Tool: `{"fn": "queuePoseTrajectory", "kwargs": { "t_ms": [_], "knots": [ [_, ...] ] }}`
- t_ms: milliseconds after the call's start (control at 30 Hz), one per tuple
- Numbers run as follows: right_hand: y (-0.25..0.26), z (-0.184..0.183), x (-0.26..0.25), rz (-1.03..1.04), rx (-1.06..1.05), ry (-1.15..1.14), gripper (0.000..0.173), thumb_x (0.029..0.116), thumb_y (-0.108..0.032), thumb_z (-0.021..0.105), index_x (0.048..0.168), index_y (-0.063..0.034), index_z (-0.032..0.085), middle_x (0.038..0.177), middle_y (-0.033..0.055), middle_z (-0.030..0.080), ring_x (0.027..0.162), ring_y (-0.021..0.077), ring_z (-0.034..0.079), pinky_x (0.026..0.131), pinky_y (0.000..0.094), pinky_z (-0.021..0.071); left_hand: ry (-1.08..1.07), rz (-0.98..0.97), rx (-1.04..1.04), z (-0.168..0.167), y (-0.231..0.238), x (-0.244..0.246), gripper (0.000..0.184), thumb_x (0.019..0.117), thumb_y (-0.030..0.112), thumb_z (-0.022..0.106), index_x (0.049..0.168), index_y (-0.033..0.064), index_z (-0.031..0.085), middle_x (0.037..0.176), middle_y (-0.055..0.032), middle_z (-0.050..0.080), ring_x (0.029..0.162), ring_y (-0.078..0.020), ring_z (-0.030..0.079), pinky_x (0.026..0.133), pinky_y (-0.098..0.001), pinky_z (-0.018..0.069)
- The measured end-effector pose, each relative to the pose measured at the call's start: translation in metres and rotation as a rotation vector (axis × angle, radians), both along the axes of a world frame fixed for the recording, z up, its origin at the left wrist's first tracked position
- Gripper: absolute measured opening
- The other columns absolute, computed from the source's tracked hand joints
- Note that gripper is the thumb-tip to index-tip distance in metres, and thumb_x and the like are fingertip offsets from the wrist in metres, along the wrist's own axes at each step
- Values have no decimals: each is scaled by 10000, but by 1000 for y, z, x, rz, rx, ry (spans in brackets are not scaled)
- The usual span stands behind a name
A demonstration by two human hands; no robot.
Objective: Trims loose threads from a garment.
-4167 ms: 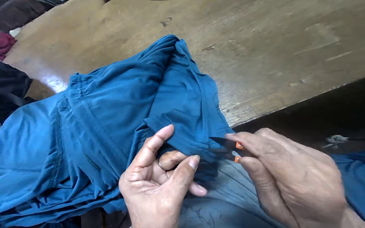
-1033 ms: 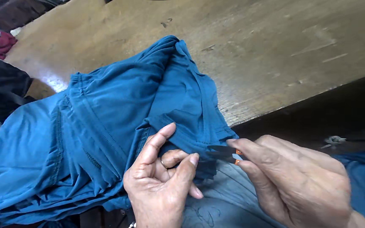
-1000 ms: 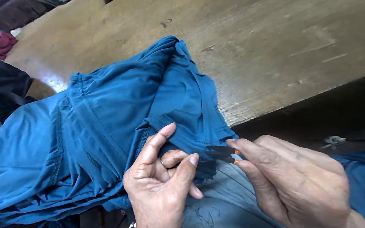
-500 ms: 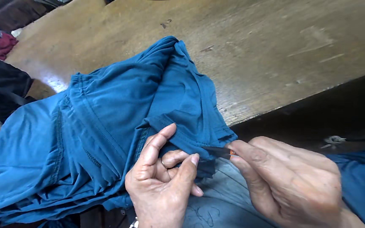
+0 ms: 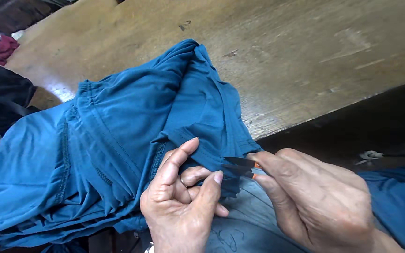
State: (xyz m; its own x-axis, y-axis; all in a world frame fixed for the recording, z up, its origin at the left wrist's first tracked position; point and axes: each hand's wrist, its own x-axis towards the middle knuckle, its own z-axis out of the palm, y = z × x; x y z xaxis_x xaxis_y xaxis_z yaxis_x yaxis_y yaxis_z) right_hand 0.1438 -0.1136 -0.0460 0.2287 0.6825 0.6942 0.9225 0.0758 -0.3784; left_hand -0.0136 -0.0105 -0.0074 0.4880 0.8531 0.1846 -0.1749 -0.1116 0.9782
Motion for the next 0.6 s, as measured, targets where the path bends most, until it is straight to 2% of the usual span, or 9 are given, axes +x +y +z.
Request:
{"fn": "queuePoseTrajectory", "kwargs": {
  "t_ms": [100,267,333,600],
  "knots": [
    [0,1,0,-6,0,-20,334,1066,-221,477,1130,12,708,801,74,623,693,171,569,560,301,428,6,4,13,0,0,0,585,804,-150,740,1361,-28,612,1059,-190,688,477,-203,637,395,-321,600],
    [-2,4,0,-13,-25,-48,335,1065,-228,477,1122,1,715,787,66,605,673,167,546,538,302,398,13,14,29,-1,-1,1,593,794,-158,743,1356,-16,620,1070,-189,690,473,-210,637,393,-324,600],
    [-2,5,-1,-14,-32,-54,325,1059,-218,485,1109,2,719,789,70,610,674,175,554,535,307,403,22,11,58,-2,-1,1,594,793,-157,746,1356,-12,623,1133,-182,674,480,-212,640,400,-327,609],
    [1,9,-6,-39,-51,-49,301,1053,-201,493,1076,-3,719,762,68,598,650,182,544,520,313,388,73,60,219,-5,-3,2,600,789,-132,758,1360,-12,619,1215,-154,650,505,-202,656,421,-328,629]
  ]
}}
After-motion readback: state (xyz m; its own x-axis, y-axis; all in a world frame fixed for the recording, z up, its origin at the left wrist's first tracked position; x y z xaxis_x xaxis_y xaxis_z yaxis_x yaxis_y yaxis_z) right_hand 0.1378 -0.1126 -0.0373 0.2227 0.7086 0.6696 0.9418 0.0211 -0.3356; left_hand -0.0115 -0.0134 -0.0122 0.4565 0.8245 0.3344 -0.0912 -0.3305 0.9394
